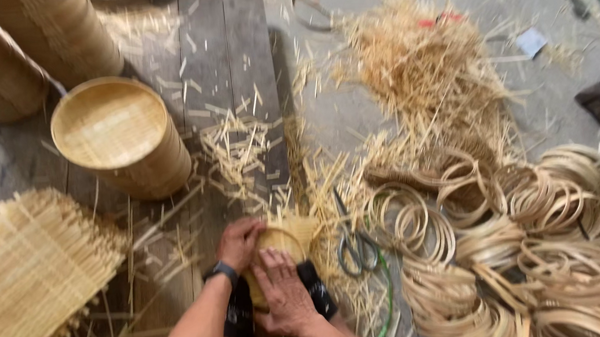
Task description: The person weaves bamboo strips into circular mats, places a circular frame on top, folds the mat into a cylindrical shape, and trims the excess strips with shears. The finished baskets are stacked nearby.
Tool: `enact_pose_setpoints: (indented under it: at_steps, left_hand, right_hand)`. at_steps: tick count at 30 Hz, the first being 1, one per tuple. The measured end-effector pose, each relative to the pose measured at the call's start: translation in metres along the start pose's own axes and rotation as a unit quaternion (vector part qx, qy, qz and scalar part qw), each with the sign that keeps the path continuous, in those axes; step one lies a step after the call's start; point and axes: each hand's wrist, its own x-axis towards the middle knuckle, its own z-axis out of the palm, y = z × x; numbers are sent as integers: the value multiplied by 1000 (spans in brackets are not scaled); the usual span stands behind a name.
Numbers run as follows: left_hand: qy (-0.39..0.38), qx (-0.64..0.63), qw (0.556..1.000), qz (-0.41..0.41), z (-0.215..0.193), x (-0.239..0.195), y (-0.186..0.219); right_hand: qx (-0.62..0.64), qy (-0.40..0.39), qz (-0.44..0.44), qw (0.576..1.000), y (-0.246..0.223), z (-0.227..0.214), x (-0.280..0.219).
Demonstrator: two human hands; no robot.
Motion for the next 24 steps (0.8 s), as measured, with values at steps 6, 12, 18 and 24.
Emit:
enact_pose_setpoints:
  at_steps: [6,12,18,24]
  left_hand:
    - [-11,35,998,-43,-2,0,6]
    - [-28,87,995,-52,-9,-4,24]
    - [-16,110,992,-64,-4,-10,31]
    - [-16,121,992,-39,-2,-11,26]
  right_hand:
    - [752,190,457,435,-45,70,-52]
    - [799,262,460,286,-36,104,-39]
    - [792,262,475,280,-28,122,-42]
    - [808,263,430,304,-21,131,-45]
